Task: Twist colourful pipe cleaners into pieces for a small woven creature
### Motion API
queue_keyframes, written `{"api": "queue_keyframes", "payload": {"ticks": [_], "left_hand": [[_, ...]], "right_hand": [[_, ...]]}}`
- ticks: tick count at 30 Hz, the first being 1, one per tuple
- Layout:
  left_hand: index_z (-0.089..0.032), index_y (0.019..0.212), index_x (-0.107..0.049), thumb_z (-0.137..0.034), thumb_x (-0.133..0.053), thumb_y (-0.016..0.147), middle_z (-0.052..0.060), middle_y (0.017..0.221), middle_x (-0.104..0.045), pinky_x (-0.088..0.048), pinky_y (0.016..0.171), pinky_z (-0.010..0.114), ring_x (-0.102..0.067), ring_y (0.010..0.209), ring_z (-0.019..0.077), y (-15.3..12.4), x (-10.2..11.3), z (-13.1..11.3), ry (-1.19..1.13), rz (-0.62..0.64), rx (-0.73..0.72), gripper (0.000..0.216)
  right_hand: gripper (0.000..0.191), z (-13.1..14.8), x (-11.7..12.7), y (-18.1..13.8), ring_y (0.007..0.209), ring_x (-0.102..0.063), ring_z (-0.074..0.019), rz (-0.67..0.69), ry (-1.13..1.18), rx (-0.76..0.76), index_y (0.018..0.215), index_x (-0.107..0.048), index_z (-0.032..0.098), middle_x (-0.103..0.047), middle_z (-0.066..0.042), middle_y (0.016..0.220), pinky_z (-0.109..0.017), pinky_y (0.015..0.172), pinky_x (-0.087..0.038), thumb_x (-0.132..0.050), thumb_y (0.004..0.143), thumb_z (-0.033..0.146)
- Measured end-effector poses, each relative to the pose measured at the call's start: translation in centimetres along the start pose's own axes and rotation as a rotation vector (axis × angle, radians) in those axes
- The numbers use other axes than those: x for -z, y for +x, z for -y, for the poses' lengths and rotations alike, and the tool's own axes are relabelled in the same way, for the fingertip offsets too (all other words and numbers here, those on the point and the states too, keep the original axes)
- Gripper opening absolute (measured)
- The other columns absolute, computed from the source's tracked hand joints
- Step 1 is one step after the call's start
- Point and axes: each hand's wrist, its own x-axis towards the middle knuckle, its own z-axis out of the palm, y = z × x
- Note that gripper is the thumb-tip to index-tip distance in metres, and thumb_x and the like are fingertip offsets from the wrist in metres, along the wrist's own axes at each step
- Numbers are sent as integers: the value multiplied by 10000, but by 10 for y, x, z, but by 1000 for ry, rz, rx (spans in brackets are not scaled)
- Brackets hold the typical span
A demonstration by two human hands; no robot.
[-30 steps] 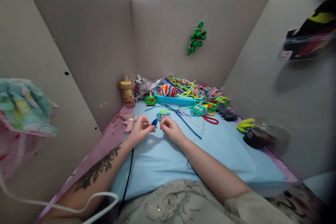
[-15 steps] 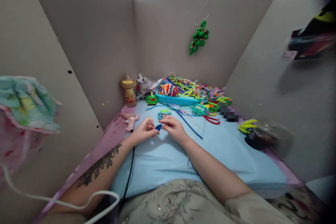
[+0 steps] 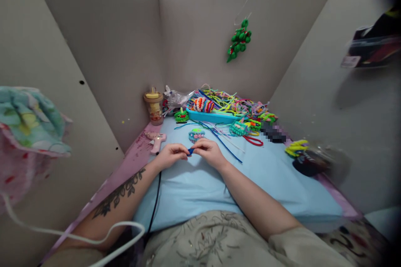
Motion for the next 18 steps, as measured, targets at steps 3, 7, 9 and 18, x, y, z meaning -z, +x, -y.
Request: {"api": "queue_keyframes", "payload": {"ticks": [3, 7, 9, 18], "left_hand": [[-161, 727, -678, -227, -645, 659, 34, 690, -686, -505, 658, 253, -635, 661, 147, 1, 2, 6, 47, -9, -7, 100], [-166, 705, -689, -228, -651, 642, 31, 679, -696, -511, 647, 253, -643, 655, 156, 2, 2, 9, 63, 0, 4, 96], [-168, 690, -689, -222, -654, 634, 29, 671, -698, -512, 647, 253, -645, 649, 157, 3, 1, 9, 56, 3, 27, 85], [-155, 679, -670, -260, -664, 630, 29, 657, -695, -502, 601, 242, -633, 609, 148, 8, -1, 12, 1, 20, 76, 117]], "right_hand": [[66, -2, -2, -1, 732, -577, -167, -5, 58, -51, 720, -708, 224, -645, -32, 729, -303, 721, -452, -677, 675, 260], [87, -8, -7, -4, 589, -556, -130, 6, 215, -223, 693, -700, 199, -647, -15, 672, -260, 584, -455, -688, 630, 257], [106, -11, -9, -6, 521, -535, -112, 15, 309, -320, 689, -693, 182, -634, 3, 595, -242, 535, -443, -691, 610, 252], [137, -20, -10, -7, 513, -555, -109, 18, 423, -420, 679, -675, 151, -633, 8, 553, -228, 542, -446, -697, 587, 251]]}}
